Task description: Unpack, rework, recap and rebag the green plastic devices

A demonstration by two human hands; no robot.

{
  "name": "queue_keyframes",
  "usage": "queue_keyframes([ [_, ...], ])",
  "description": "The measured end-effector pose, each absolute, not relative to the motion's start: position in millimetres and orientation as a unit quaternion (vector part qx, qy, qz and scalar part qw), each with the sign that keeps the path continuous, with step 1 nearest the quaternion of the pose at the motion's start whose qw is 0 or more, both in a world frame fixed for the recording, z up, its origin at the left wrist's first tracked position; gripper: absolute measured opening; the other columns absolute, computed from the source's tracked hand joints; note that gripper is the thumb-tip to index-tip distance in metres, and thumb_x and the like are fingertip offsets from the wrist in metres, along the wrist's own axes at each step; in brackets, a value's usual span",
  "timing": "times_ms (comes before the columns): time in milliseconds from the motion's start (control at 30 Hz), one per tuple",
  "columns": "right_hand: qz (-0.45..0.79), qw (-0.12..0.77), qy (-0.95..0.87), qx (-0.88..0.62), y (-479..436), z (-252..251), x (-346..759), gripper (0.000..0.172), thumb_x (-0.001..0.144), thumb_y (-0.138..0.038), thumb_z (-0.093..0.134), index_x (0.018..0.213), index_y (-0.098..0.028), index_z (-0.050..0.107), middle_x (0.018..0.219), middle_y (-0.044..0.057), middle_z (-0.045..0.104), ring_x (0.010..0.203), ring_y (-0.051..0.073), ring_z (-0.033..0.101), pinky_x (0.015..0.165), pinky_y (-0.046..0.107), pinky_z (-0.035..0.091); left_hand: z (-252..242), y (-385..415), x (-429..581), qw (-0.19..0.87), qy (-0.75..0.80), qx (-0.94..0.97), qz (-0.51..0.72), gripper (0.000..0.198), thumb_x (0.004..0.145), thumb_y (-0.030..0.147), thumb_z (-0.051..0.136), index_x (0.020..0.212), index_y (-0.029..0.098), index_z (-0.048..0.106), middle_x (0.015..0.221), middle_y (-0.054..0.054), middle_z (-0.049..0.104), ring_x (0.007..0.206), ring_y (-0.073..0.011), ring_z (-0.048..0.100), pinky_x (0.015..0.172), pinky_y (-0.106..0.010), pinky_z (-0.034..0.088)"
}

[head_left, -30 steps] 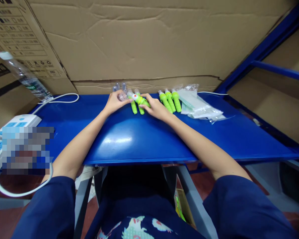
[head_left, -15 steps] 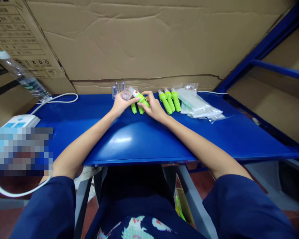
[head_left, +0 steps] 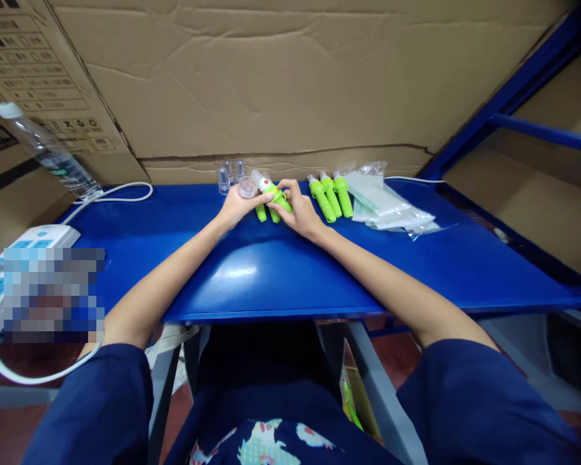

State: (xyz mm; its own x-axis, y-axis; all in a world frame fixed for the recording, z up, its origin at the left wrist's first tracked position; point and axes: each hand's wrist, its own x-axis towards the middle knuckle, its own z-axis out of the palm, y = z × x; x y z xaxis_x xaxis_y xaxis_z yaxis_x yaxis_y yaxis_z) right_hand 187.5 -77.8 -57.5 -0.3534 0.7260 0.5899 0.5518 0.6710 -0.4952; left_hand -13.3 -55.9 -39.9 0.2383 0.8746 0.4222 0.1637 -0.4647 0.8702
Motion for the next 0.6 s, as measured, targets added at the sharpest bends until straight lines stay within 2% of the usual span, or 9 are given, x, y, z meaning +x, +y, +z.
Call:
queue_keyframes([
  [133, 0.133, 0.416, -0.804, -0.403, -79.4, -52.9, 183.7, 0.061, 0.101, -0.068, 0.046, 0.14, -0.021, 0.042, 0.089, 0.004, 0.069, 0.07, 0.021, 0.065, 0.069, 0.035, 0.055, -36.4, -53.1, -18.5, 0.342, 0.368, 0.723, 0.474, 0.074, 0.064, 0.085, 0.078, 0.091, 0.017, 0.061, 0.095, -0.011, 0.075, 0.09, -0.0236, 0.074, 0.08, -0.035, 0.06],
  [200, 0.124, 0.417, -0.8, -0.414, -79.8, -49.0, 184.1, 0.062, 0.102, -0.069, 0.044, 0.141, -0.02, 0.043, 0.089, 0.004, 0.069, 0.07, 0.02, 0.064, 0.069, 0.034, 0.055, -35.7, -50.7, -22.0, 0.35, 0.363, 0.73, 0.462, 0.086, 0.061, 0.096, 0.07, 0.096, 0.017, 0.061, 0.095, -0.013, 0.076, 0.089, -0.0244, 0.076, 0.079, -0.035, 0.061],
  [300, 0.084, 0.396, -0.806, -0.432, -79.2, -42.1, 189.8, 0.062, 0.102, -0.069, 0.044, 0.138, -0.018, 0.048, 0.09, 0.006, 0.07, 0.07, 0.021, 0.063, 0.072, 0.035, 0.054, -36.4, -45.7, -29.7, 0.365, 0.38, 0.719, 0.454, 0.094, 0.071, 0.107, 0.036, 0.096, 0.019, 0.059, 0.085, -0.012, 0.074, 0.076, -0.0224, 0.076, 0.068, -0.033, 0.06],
  [400, 0.047, 0.372, -0.82, -0.432, -76.4, -36.8, 198.4, 0.058, 0.103, -0.066, 0.045, 0.132, -0.017, 0.053, 0.095, 0.01, 0.071, 0.074, 0.022, 0.064, 0.077, 0.036, 0.054, -37.3, -39.1, -41.6, 0.33, 0.418, 0.718, 0.448, 0.09, 0.082, 0.101, 0.014, 0.079, 0.022, 0.056, 0.063, -0.006, 0.064, 0.056, -0.0173, 0.066, 0.057, -0.031, 0.051],
  [500, 0.03, 0.346, -0.844, -0.409, -73.0, -33.7, 205.7, 0.052, 0.102, -0.06, 0.048, 0.13, -0.016, 0.053, 0.106, 0.014, 0.072, 0.081, 0.024, 0.067, 0.08, 0.037, 0.052, -36.0, -33.8, -54.2, 0.265, 0.43, 0.741, 0.443, 0.084, 0.085, 0.098, 0.018, 0.071, 0.023, 0.052, 0.053, 0.0, 0.053, 0.051, -0.0145, 0.056, 0.059, -0.031, 0.047],
  [600, 0.029, 0.297, -0.864, -0.405, -71.5, -31.4, 210.2, 0.048, 0.101, -0.051, 0.052, 0.135, -0.017, 0.05, 0.108, 0.014, 0.073, 0.087, 0.028, 0.069, 0.08, 0.038, 0.051, -32.4, -32.4, -62.2, 0.216, 0.419, 0.772, 0.426, 0.082, 0.083, 0.1, 0.022, 0.076, 0.024, 0.052, 0.058, 0.001, 0.053, 0.057, -0.0163, 0.055, 0.065, -0.034, 0.047],
])
